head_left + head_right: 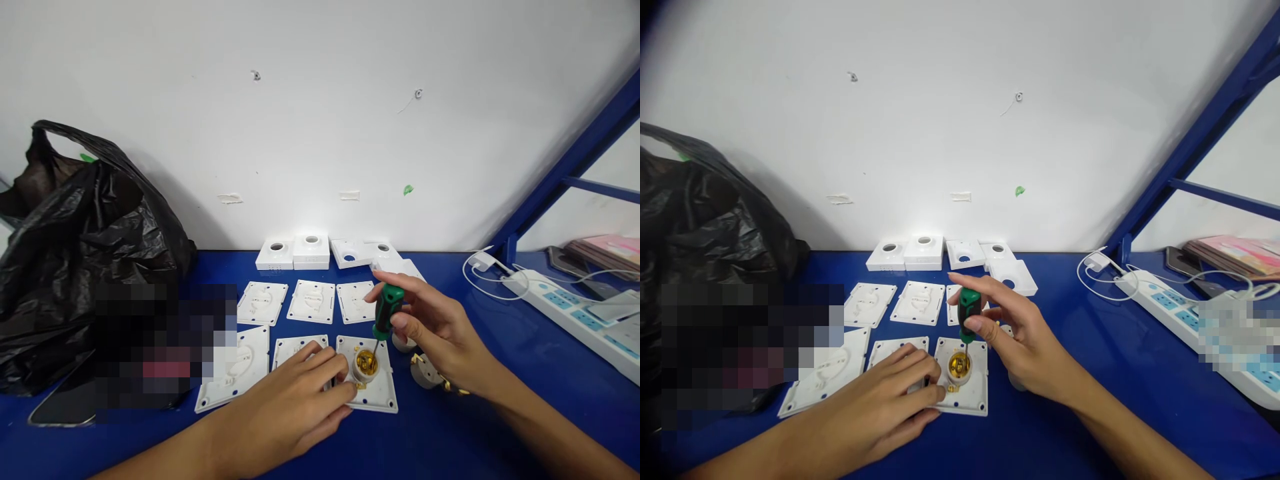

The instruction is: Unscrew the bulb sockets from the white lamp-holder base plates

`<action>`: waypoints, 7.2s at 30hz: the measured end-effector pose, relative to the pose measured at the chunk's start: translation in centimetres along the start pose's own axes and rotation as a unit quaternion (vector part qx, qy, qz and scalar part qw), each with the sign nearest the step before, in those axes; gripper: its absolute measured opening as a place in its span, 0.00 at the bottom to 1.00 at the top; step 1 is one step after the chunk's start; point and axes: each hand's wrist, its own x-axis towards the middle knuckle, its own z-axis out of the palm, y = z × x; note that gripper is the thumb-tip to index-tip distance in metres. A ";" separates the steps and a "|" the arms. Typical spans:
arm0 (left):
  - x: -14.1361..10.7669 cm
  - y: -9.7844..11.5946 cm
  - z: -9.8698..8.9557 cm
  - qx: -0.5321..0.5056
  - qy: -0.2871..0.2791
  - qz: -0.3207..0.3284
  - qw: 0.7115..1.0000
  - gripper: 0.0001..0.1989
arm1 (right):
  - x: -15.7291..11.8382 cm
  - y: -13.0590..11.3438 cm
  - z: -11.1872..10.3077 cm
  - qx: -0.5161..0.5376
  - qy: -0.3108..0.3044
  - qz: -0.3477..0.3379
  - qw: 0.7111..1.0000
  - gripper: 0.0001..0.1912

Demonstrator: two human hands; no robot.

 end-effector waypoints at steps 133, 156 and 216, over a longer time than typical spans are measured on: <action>-0.2 0.2 0.4 0.048 0.008 -0.001 0.999 0.10 | -1.6 0.4 1.4 -0.103 0.003 -0.179 0.978 0.33; 0.2 0.4 -0.2 0.063 -0.009 0.004 0.998 0.12 | -0.9 -0.3 1.4 -0.143 -0.019 -0.229 0.963 0.31; -0.2 0.2 0.1 0.071 -0.018 0.005 0.997 0.13 | -1.0 0.6 1.3 -0.130 -0.008 -0.237 0.963 0.36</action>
